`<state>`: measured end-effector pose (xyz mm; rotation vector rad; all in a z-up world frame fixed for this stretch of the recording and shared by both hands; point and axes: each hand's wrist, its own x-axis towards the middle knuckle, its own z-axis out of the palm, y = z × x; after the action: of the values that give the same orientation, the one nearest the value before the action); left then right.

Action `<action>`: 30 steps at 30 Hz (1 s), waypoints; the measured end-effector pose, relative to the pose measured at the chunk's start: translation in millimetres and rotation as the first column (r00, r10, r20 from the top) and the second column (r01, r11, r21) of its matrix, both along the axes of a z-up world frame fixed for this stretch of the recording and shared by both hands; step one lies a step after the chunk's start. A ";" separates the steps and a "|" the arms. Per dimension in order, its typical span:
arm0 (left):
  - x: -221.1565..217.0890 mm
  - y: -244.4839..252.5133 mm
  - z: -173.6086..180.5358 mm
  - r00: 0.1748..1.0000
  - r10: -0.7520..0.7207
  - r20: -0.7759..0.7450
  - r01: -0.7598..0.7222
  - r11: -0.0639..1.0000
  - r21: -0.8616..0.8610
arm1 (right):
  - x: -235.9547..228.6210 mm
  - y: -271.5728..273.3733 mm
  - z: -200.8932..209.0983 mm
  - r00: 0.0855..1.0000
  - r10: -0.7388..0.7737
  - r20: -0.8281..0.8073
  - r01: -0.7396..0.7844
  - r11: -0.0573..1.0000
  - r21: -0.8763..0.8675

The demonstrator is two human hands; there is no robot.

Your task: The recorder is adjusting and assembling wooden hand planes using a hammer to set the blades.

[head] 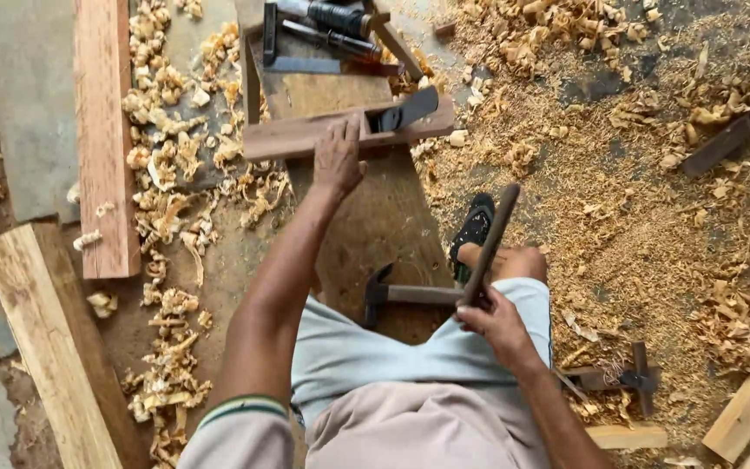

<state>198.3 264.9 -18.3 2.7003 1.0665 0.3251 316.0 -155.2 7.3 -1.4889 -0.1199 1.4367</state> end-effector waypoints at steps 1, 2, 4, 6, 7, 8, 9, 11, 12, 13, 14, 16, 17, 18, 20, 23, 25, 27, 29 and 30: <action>12.9 16.2 8.3 0.994 -0.026 -0.102 0.028 0.999 0.024 | 0.7 -7.9 -10.8 0.998 0.040 0.046 -0.040 0.999 -0.002; 21.1 28.0 -0.6 0.994 -0.032 -0.106 0.035 0.999 0.023 | -2.1 -9.7 -12.7 0.999 0.034 0.042 -0.034 0.999 -0.003; 38.8 59.1 -15.1 0.959 -0.087 -0.268 0.087 0.996 -0.015 | -6.9 -5.7 -19.6 0.992 -0.005 0.130 0.012 0.999 -0.053; 47.6 82.6 -44.9 0.940 -0.106 -0.325 0.080 0.992 -0.093 | -6.1 8.2 -20.4 0.996 -0.049 0.075 0.051 0.998 -0.031; 45.8 88.4 -61.4 0.917 -0.121 -0.380 0.057 0.983 -0.177 | -10.1 10.1 -18.4 0.996 -0.082 0.018 0.082 0.996 -0.019; 44.3 79.8 -51.5 0.912 -0.130 -0.389 0.060 0.980 -0.187 | -9.2 21.2 -12.3 0.996 -0.087 0.008 0.087 0.996 -0.030; 41.0 68.5 -42.1 0.892 -0.154 -0.426 0.070 0.976 -0.206 | -6.0 30.0 -7.2 0.989 -0.136 -0.059 0.135 0.991 -0.019; 32.7 50.8 -14.7 0.868 -0.171 -0.466 0.069 0.971 -0.228 | -1.4 45.6 -9.4 0.976 -0.175 -0.132 0.175 0.984 -0.017; 28.2 44.7 2.2 0.844 -0.221 -0.489 0.127 0.967 -0.219 | 0.1 52.6 -17.3 0.983 -0.178 -0.047 0.178 0.984 0.010; 14.9 23.8 14.3 0.808 -0.284 -0.517 0.182 0.954 -0.239 | -8.8 44.3 -21.8 0.983 -0.182 0.027 0.181 0.983 0.010; -0.1 12.8 2.7 0.798 -0.292 -0.527 0.170 0.948 -0.269 | -17.4 44.1 -15.0 0.985 -0.174 0.009 0.174 0.984 -0.021; -24.8 -1.4 -16.4 0.770 -0.391 -0.504 0.302 0.919 -0.252 | -26.6 53.8 -3.4 0.974 -0.220 -0.046 0.224 0.964 0.143; -28.8 -0.6 -19.6 0.774 -0.385 -0.504 0.292 0.922 -0.255 | -34.4 53.4 -10.6 0.977 -0.210 -0.046 0.215 0.966 0.141; -33.2 -0.7 -21.5 0.769 -0.394 -0.503 0.352 0.918 -0.182 | -42.5 51.9 -16.6 0.986 -0.168 -0.002 0.167 0.978 0.123; -46.2 -9.8 -23.4 0.760 -0.413 -0.501 0.413 0.903 -0.119 | -65.1 48.7 -20.9 0.991 -0.129 0.040 0.125 0.988 0.092; -62.2 -27.1 -9.2 0.853 -0.305 -0.425 0.400 0.903 0.155 | -86.2 70.0 -24.8 0.986 -0.165 0.027 0.165 0.986 0.018; -77.1 -55.8 10.7 0.996 0.006 -0.088 -0.011 0.998 -0.055 | -96.6 87.9 -24.9 0.976 -0.216 -0.016 0.217 0.975 0.058; -103.4 -101.5 1.8 0.989 0.141 0.051 -0.116 0.934 -0.339 | -111.5 99.0 -31.8 0.977 -0.214 0.017 0.212 0.975 0.072; -113.6 -138.0 -11.4 0.942 0.305 0.141 -0.160 0.776 -0.610 | -125.5 109.6 -41.4 0.976 -0.213 0.052 0.208 0.975 0.079; -112.9 -153.4 -19.6 0.908 0.388 0.157 -0.080 0.528 -0.846 | -134.1 113.4 -47.7 0.973 -0.228 0.025 0.224 0.967 0.123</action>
<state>85.4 111.5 -37.9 1.5729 1.1047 0.2177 181.9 -41.9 -40.4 -1.3852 -0.0565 1.1975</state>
